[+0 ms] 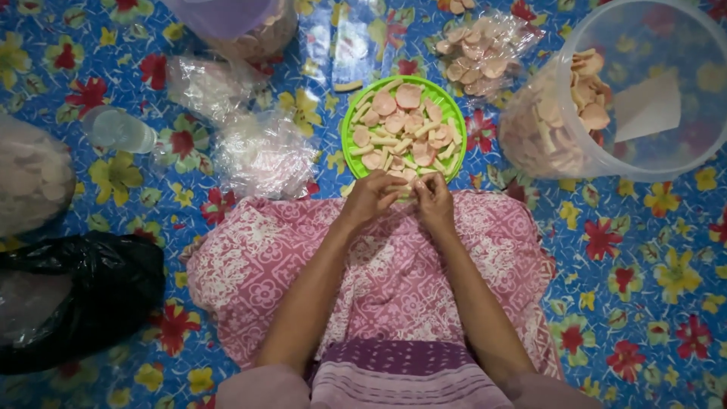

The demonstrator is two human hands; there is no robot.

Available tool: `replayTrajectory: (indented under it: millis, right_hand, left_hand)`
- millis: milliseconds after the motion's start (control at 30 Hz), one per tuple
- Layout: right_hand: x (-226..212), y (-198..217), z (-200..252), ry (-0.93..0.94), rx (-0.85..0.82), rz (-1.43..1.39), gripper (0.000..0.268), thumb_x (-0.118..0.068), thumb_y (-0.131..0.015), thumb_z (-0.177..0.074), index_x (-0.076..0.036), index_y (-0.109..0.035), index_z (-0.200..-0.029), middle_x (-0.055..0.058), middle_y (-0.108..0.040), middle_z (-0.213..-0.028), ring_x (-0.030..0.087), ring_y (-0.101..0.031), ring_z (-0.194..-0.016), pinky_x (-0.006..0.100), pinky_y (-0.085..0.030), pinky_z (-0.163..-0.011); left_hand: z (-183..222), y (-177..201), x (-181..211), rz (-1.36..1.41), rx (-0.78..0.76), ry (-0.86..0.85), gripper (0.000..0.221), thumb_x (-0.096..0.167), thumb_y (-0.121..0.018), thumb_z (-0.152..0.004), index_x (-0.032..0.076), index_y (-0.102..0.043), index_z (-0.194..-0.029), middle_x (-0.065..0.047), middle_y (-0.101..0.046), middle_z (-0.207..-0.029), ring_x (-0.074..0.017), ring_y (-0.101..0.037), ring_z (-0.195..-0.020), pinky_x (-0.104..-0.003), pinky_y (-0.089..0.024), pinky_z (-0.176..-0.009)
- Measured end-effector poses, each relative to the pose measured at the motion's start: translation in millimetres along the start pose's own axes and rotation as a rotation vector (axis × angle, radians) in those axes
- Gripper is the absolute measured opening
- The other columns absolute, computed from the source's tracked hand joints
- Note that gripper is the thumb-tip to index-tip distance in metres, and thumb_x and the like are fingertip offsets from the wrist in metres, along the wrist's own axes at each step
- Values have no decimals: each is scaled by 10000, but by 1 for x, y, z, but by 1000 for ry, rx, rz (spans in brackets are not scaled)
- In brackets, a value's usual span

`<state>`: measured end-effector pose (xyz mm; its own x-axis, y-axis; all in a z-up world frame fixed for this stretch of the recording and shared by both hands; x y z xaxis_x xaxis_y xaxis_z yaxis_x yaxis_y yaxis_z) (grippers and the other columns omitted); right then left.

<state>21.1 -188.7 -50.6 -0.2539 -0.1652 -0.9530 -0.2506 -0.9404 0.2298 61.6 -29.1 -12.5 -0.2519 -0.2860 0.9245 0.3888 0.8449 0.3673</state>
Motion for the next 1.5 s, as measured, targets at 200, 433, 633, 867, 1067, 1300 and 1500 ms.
replayTrajectory:
  millis: [200, 433, 633, 867, 1067, 1300, 1500]
  right_hand:
    - [11, -2, -5, -79, 7, -236, 184, -104, -643, -860, -96, -511, -988, 54, -618, -857, 130, -623, -729, 201, -493, -570]
    - [-14, -4, 7, -145, -64, -375, 437, -43, -752, -746, -91, -471, -1078, 53, -649, -887, 70, -639, -753, 150, -503, -627]
    - [-36, -6, 17, -101, -161, -310, 446, -86, -679, -818, -113, -443, -1195, 98, -680, -941, 80, -612, -779, 184, -477, -648]
    - [-50, -10, 19, -53, -183, -373, 494, -125, -665, -828, -98, -417, -1255, 109, -674, -929, 65, -599, -682, 157, -477, -536]
    - [-18, -11, -5, 72, -92, 103, 222, -138, -649, -847, -154, -616, -1065, 19, -677, -898, 130, -628, -821, 256, -527, -666]
    - [-60, -41, -27, 630, -173, 640, 368, 40, -630, -745, -163, -634, -1051, 72, -542, -952, 305, -592, -900, 408, -482, -830]
    - [-30, -58, -54, 742, -216, 916, 304, -108, -738, -706, -130, -606, -978, 67, -483, -1035, 271, -538, -941, 355, -527, -738]
  left_hand:
    - [0, 4, 4, 26, 24, 64, 267, 125, -712, -745, 230, -710, -990, -85, -607, -769, -278, -618, -661, -321, -497, -602]
    - [-2, 10, 17, 96, 61, 86, 261, 92, -716, -743, 180, -712, -989, -114, -637, -812, -310, -635, -757, -345, -506, -690]
    - [0, 7, 11, 98, 75, 63, 286, 83, -732, -726, 203, -716, -986, -86, -650, -830, -295, -642, -820, -350, -509, -741]
    - [1, 19, -11, 45, 218, 109, 240, 95, -716, -731, 202, -725, -945, -68, -666, -842, -283, -643, -867, -340, -512, -783]
    - [7, 60, -13, -26, 484, 213, 214, 122, -708, -749, 212, -719, -943, -11, -661, -859, -221, -644, -866, -301, -513, -778]
    - [3, 66, -13, -26, 545, 153, 207, 131, -731, -737, 228, -722, -919, 16, -653, -830, -199, -643, -870, -291, -507, -788]
    - [2, 64, -11, 7, 507, 168, 193, 121, -732, -735, 199, -725, -911, -22, -650, -813, -230, -645, -864, -314, -520, -773]
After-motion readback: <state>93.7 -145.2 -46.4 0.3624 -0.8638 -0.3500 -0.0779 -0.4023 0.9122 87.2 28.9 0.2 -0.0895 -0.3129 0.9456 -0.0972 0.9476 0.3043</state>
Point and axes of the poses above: each hand's wrist, its own z-axis away from the middle knuckle, its own y-axis out of the back of the hand, x = y × z, the point moved 6 cm from there along -z, towards the middle knuckle
